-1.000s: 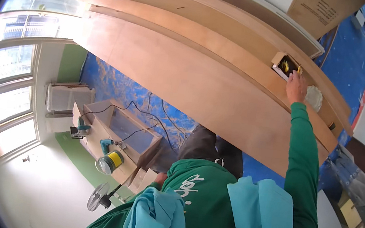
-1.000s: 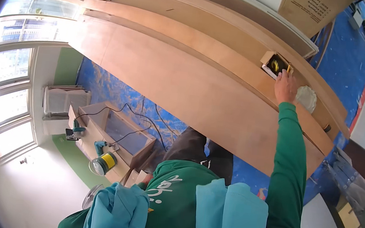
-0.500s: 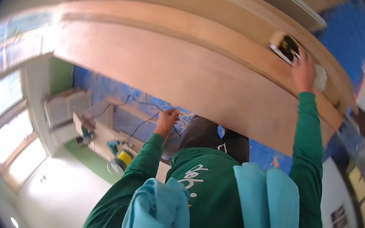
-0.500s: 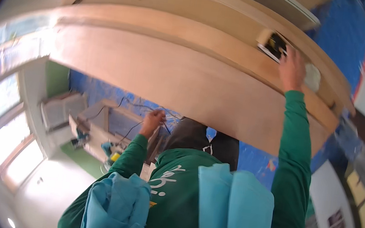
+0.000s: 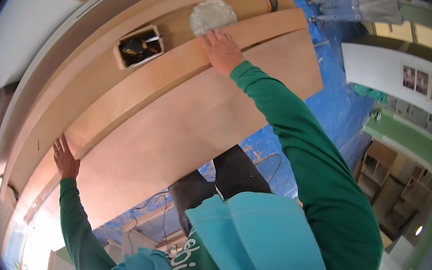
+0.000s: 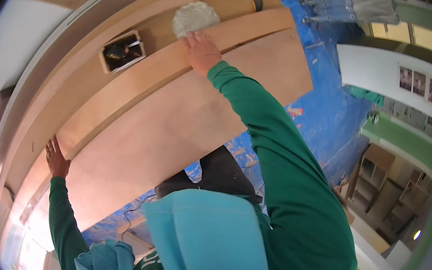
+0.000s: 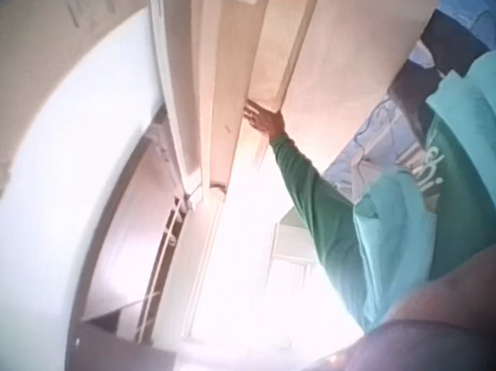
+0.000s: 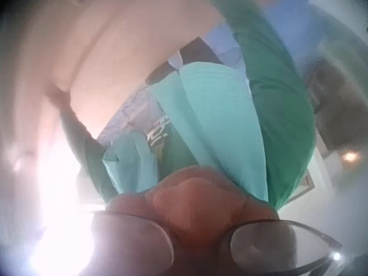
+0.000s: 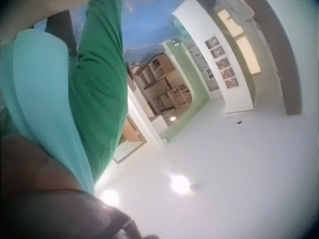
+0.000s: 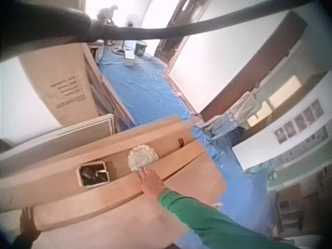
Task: The person measures a wooden panel with a tape measure and pencil, then positions and aligns the panel on a curved wooden structure. They use a cordless drill to fasten the panel in place, with another person briefly assisting by holding the panel steady.
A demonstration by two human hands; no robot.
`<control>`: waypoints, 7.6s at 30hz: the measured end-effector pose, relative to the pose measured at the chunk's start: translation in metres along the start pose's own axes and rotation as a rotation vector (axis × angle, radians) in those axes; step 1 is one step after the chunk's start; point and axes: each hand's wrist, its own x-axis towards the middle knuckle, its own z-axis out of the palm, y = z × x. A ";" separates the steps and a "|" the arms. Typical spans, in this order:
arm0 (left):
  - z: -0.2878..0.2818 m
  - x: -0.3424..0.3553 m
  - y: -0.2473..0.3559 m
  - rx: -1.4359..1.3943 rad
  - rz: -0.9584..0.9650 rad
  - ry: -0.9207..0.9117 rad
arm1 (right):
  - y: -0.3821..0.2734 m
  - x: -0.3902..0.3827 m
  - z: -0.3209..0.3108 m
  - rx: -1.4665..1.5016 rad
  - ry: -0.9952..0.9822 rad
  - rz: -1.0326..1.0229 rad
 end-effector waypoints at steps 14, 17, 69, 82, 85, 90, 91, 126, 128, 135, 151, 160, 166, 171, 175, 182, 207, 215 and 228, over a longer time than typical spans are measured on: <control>-0.015 -0.021 -0.022 -0.118 0.137 0.131 | 0.044 -0.009 -0.074 0.216 -0.351 -0.229; -0.051 -0.008 -0.056 -0.342 0.039 -0.152 | 0.054 -0.027 -0.097 0.507 -0.378 -0.095; 0.238 -0.672 0.420 -1.540 -0.706 -0.434 | -0.278 -0.118 -0.039 0.248 -0.275 -0.474; 0.302 -0.671 0.514 -2.099 -1.137 0.188 | -0.351 -0.100 -0.075 -0.127 -0.553 -0.311; 0.336 -0.668 0.484 -2.030 -1.243 0.361 | -0.384 -0.090 -0.077 -0.207 -0.564 -0.208; 0.351 -0.671 0.361 -2.224 -1.679 0.238 | -0.514 -0.061 -0.085 0.114 -0.461 -0.382; 0.359 -0.683 0.342 -2.315 -1.713 0.250 | -0.565 -0.064 -0.104 0.185 -0.406 -0.471; 0.539 -0.679 -0.484 -2.009 -1.270 -0.571 | -1.259 0.266 -0.095 0.697 -0.082 -0.336; 0.553 -0.668 -0.541 -2.101 -1.159 -0.476 | -1.248 0.264 -0.101 0.576 -0.088 -0.420; 0.497 -0.617 -0.627 -2.034 -1.201 -0.449 | -1.141 0.259 -0.101 0.795 0.030 0.136; 0.491 -0.678 -0.643 -1.538 -1.102 -0.590 | -0.873 0.317 -0.019 0.342 -0.015 0.575; 0.495 -0.584 -0.751 -1.519 -0.963 -0.261 | -1.216 0.267 -0.109 0.676 -0.009 -0.160; 0.527 -0.495 -0.910 -1.323 -0.781 0.224 | -1.314 0.293 -0.123 0.404 -0.057 -0.131; 0.562 -0.419 -1.060 -1.388 -0.601 0.275 | -1.348 0.218 -0.193 0.303 -0.155 -0.176; 0.575 -0.360 -1.121 -1.697 -0.478 0.082 | -1.379 0.142 -0.209 0.184 -0.294 -0.304; 0.577 -0.364 -1.110 -1.924 -0.312 -0.115 | -1.396 0.139 -0.191 0.021 -0.353 -0.230; 0.653 -0.338 -1.135 -1.508 0.042 0.054 | -1.384 0.064 -0.185 -0.045 -0.389 -0.208; 0.648 -0.346 -1.126 -1.789 -0.210 0.006 | -1.390 0.058 -0.180 0.058 -0.324 -0.251; 0.615 -0.373 -1.107 -2.102 -0.291 -0.187 | -1.374 0.058 -0.138 0.069 -0.364 -0.208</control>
